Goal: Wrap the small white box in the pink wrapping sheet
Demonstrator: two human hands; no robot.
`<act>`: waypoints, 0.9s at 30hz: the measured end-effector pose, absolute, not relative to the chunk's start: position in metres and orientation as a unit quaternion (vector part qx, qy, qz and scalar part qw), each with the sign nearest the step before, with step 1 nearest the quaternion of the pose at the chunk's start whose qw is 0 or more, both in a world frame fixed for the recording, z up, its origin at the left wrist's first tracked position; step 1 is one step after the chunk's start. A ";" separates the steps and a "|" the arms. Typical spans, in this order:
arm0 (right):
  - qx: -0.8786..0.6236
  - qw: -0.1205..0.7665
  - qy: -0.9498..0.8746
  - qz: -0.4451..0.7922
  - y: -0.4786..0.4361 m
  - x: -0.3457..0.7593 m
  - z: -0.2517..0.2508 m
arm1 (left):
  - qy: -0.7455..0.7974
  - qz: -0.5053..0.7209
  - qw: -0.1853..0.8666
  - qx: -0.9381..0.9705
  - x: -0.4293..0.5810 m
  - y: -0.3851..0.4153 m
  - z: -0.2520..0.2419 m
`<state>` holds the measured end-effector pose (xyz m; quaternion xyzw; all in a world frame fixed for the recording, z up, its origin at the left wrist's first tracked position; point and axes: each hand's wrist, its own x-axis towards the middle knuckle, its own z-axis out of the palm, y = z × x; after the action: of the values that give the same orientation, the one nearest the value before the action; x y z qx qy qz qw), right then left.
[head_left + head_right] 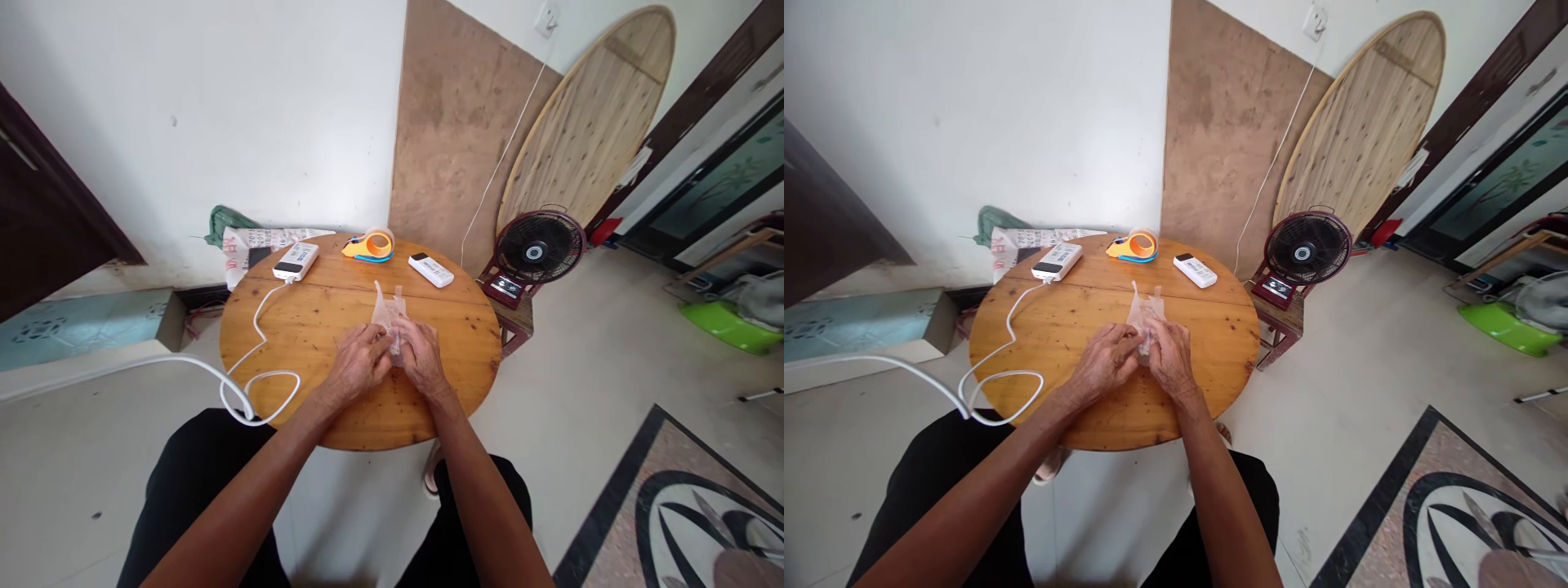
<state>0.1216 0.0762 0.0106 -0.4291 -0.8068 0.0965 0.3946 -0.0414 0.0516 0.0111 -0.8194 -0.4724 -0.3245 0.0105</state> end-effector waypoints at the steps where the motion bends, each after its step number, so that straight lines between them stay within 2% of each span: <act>1: -0.436 0.396 -0.802 0.096 0.077 0.122 0.010 | -0.472 -0.333 0.012 -0.816 -0.041 0.052 0.008; 8: -0.525 0.426 -0.726 0.127 0.088 0.134 0.004 | -0.464 -0.384 0.035 -0.798 -0.038 0.050 0.001; 20: -0.595 0.377 -0.693 0.157 0.066 0.163 0.009 | -0.445 -0.417 0.016 -0.792 -0.037 0.051 -0.001; 27: -0.630 0.348 -0.647 0.252 0.060 0.157 0.017 | -0.448 -0.410 0.003 -0.795 -0.038 0.049 0.001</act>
<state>0.1569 0.0604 0.0171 -0.6296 -0.6473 0.2515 0.3483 -0.0375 0.0489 0.0006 -0.7947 -0.4476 -0.4100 0.0027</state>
